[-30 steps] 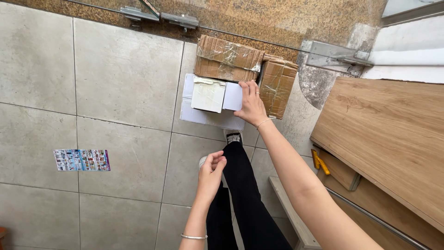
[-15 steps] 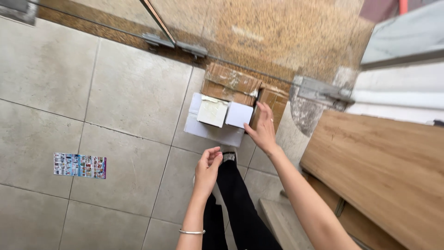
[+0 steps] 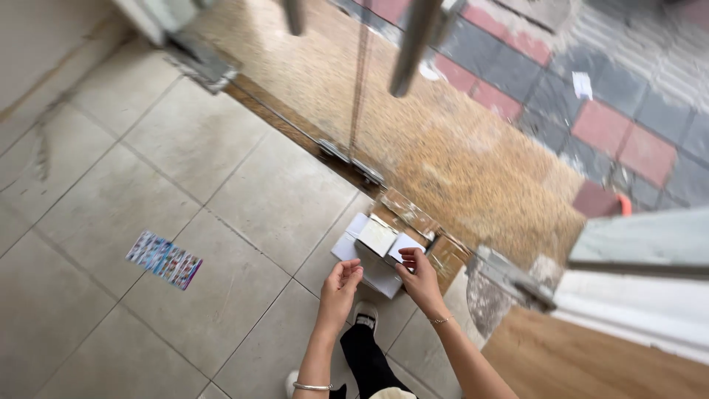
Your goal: Pick up a white box from the workbench and place it on a stack of boxes at the shop entrance.
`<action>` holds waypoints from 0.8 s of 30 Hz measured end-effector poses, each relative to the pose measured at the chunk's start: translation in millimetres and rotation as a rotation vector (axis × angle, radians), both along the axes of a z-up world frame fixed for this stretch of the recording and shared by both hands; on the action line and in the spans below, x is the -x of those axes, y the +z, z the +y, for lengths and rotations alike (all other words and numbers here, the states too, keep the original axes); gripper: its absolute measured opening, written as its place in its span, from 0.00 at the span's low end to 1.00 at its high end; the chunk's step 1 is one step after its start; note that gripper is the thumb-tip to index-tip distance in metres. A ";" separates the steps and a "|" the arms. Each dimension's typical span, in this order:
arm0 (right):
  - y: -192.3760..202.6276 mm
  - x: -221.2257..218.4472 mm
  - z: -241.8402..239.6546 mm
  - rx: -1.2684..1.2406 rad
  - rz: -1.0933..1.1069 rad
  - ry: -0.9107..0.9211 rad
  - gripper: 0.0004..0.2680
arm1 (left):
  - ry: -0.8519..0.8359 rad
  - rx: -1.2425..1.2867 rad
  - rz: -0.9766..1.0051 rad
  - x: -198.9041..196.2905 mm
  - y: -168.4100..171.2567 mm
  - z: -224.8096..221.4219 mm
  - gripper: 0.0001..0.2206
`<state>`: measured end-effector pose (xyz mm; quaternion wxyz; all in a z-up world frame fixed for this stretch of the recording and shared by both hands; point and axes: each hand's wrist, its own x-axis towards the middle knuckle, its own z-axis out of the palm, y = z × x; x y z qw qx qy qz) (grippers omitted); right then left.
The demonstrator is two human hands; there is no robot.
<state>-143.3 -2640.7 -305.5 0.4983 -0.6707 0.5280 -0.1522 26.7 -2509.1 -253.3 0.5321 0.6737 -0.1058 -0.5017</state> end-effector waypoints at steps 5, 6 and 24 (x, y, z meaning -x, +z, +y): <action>68.5 -48.7 19.9 -0.051 -0.103 0.159 0.10 | 0.192 0.045 -0.026 -19.7 22.2 67.2 0.16; 83.7 -58.4 28.1 -0.084 -0.122 0.188 0.09 | 0.242 0.041 -0.015 -23.5 26.9 83.7 0.16; 194.1 -188.3 403.9 -0.155 -0.322 1.069 0.06 | 1.124 0.119 -0.230 49.5 135.3 537.3 0.16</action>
